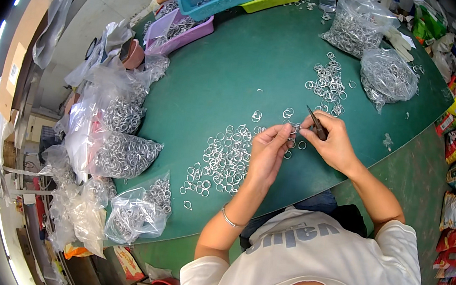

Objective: The person uses pliers to join small metal rings together, picking them from a pile on a workbench and placing them into a bag.

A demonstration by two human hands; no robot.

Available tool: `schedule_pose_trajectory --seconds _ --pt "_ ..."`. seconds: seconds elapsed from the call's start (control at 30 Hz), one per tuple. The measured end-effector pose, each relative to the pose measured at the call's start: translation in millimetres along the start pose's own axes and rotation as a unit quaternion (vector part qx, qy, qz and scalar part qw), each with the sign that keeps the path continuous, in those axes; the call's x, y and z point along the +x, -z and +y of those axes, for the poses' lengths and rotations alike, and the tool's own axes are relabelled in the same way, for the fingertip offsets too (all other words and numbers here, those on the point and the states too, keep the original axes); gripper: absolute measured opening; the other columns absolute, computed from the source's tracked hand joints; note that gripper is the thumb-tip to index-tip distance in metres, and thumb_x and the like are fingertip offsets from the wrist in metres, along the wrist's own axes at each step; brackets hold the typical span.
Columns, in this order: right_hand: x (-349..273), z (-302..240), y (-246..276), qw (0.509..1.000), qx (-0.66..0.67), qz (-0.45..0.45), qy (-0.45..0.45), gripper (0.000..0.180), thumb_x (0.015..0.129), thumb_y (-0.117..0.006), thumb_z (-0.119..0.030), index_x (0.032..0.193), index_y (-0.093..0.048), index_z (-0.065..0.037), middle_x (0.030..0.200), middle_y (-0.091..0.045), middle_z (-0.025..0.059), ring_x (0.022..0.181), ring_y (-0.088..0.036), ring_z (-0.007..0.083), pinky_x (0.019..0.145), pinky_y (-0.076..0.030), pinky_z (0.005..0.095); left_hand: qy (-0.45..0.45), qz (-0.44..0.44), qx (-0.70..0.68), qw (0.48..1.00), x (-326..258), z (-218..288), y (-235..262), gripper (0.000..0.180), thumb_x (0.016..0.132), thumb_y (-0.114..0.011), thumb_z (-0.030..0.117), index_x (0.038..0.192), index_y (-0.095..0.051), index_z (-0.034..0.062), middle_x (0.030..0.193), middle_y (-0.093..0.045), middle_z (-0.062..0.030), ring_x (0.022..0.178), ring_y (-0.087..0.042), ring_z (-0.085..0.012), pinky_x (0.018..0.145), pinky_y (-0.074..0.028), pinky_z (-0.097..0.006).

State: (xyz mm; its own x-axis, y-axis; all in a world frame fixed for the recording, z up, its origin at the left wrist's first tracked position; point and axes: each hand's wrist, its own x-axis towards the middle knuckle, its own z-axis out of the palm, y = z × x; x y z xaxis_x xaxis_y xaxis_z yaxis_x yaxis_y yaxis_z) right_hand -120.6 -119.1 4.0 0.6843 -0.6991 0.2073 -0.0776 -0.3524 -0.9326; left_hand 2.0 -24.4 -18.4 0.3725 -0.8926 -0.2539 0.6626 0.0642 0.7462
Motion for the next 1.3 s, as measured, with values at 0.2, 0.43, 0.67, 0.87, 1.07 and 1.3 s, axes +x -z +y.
schedule_pose_trajectory --seconds 0.2,0.43,0.67,0.87,1.07,1.3 --pt "-1.3 -2.1 -0.3 0.999 -0.013 0.027 -0.025 0.011 0.075 -0.063 -0.004 0.079 -0.057 0.005 0.065 -0.047 0.0063 0.053 -0.038 0.0116 0.048 -0.031 0.0275 0.060 0.045 0.055 0.996 -7.2 2.6 -0.2 0.011 0.084 -0.057 0.011 0.089 -0.060 0.0012 0.083 -0.060 -0.0043 0.075 -0.055 -0.0110 0.064 -0.043 -0.023" --pt "-2.1 -5.0 1.3 0.998 -0.017 -0.023 -0.051 0.012 0.076 -0.062 -0.006 0.080 -0.058 0.004 0.064 -0.046 0.0058 0.052 -0.039 0.0119 0.048 -0.032 0.0280 -0.243 0.020 0.361 0.900 -8.8 -0.5 -2.0 0.014 0.079 -0.061 0.000 0.093 -0.061 -0.0037 0.084 -0.058 -0.0050 0.072 -0.053 -0.0079 0.062 -0.042 -0.019" --pt "-11.2 3.7 -2.5 0.981 -0.182 -0.065 0.003 0.021 0.077 -0.063 -0.016 0.081 -0.054 0.002 0.074 -0.052 0.0131 0.065 -0.052 0.0309 0.057 -0.039 0.0387 -0.232 0.096 0.283 0.926 -5.9 -0.1 5.5 0.008 0.078 -0.061 -0.003 0.085 -0.063 -0.0050 0.086 -0.059 -0.0049 0.075 -0.052 -0.0069 0.065 -0.043 -0.018" --pt "-15.9 6.1 -11.6 0.963 -0.256 -0.086 -0.003 0.024 0.077 -0.063 -0.019 0.077 -0.051 0.002 0.078 -0.051 0.0142 0.070 -0.053 0.0349 0.060 -0.040 0.0431 -0.327 0.107 0.342 0.875 -8.6 -10.0 3.8 0.006 0.077 -0.061 -0.003 0.083 -0.062 -0.0044 0.090 -0.061 -0.0087 0.077 -0.056 -0.0110 0.067 -0.045 -0.020" --pt "-18.3 15.9 -19.0 0.962 -0.265 -0.067 -0.010 0.023 0.075 -0.064 -0.017 0.075 -0.052 0.002 0.079 -0.050 0.0136 0.075 -0.052 0.0333 0.061 -0.041 0.0431 -0.394 0.142 0.422 0.804 -10.4 -29.4 7.8 0.008 0.075 -0.062 -0.005 0.082 -0.058 -0.0024 0.103 -0.061 -0.0160 0.090 -0.060 -0.0202 0.074 -0.048 -0.028" --pt "-22.9 43.3 -26.3 0.968 -0.250 -0.021 0.033 0.024 0.065 -0.067 -0.007 0.082 -0.053 0.002 0.089 -0.049 0.0127 0.086 -0.048 0.0318 0.069 -0.042 0.0414 -0.218 0.076 0.168 0.958 -6.1 -59.1 15.0 0.016 0.078 -0.058 -0.007 0.093 -0.052 -0.0044 0.103 -0.058 -0.0163 0.095 -0.056 -0.0181 0.082 -0.045 -0.026"
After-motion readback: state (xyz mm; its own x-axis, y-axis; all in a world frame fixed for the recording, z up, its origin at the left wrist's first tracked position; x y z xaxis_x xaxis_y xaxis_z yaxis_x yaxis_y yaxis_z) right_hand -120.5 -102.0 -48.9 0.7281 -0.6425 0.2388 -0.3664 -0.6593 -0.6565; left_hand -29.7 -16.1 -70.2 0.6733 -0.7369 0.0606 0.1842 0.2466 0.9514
